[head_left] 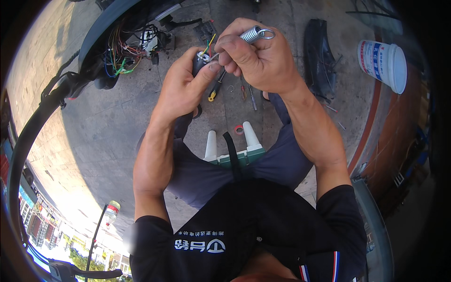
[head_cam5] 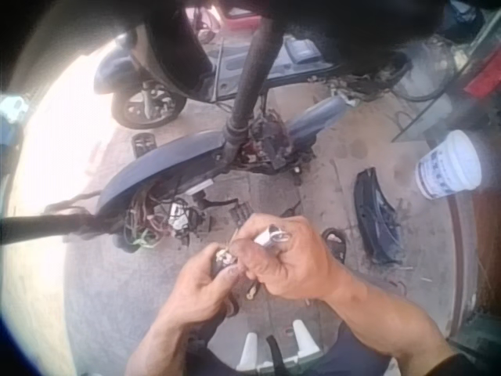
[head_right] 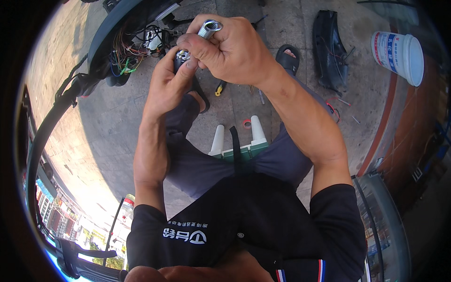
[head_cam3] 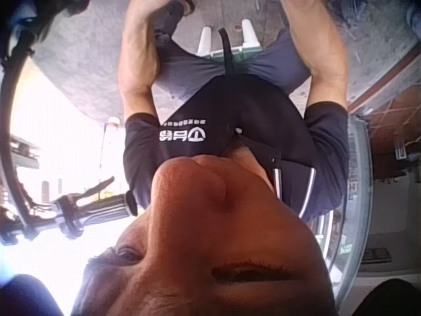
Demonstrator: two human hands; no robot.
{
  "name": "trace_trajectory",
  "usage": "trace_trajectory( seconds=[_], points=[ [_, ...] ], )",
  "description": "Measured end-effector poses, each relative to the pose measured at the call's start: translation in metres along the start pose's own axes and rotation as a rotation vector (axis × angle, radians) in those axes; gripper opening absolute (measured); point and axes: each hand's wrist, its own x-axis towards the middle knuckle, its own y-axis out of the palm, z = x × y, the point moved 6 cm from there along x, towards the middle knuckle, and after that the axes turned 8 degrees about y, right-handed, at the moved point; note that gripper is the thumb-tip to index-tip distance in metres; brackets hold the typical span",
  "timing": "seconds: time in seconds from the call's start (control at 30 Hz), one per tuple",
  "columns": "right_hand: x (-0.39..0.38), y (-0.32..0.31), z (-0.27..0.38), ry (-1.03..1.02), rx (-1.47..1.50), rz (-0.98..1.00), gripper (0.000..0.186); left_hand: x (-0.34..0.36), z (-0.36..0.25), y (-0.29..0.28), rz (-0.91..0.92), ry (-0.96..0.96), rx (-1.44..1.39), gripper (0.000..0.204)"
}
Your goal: The person sits on a small stool and uses a screwdriver to tighten the terminals of a small electrical connector. They repeatedly adjust the wires and the connector housing while seated.
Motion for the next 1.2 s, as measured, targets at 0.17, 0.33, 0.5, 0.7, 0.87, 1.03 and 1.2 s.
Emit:
trace_trajectory(
  seconds=[0.17,0.33,0.5,0.7,0.87,1.03,1.2],
  points=[
    [0.003,0.001,0.007,-0.203,-0.227,0.002,0.027,0.0,0.003,0.001,-0.035,-0.029,-0.073,0.038],
    [0.006,0.003,0.006,-0.316,-0.175,-0.028,0.029,0.003,0.003,0.002,-0.087,-0.037,-0.273,0.036],
    [0.008,-0.011,-0.009,0.024,0.183,-0.093,0.039,0.002,-0.005,0.001,-0.096,0.007,-0.161,0.032],
    [0.008,-0.01,-0.024,0.315,0.239,-0.083,0.046,0.002,-0.011,-0.002,-0.07,0.093,-0.051,0.028],
    [0.009,-0.006,-0.025,0.384,0.238,-0.067,0.046,0.0,-0.013,-0.003,-0.028,0.118,0.066,0.03],
    [0.012,-0.002,-0.022,0.439,0.274,0.05,0.047,-0.002,-0.018,0.0,0.057,0.155,0.134,0.033],
    [0.011,-0.002,-0.02,0.47,0.256,0.034,0.046,-0.001,-0.019,0.001,0.058,0.154,0.097,0.032]
  ],
)
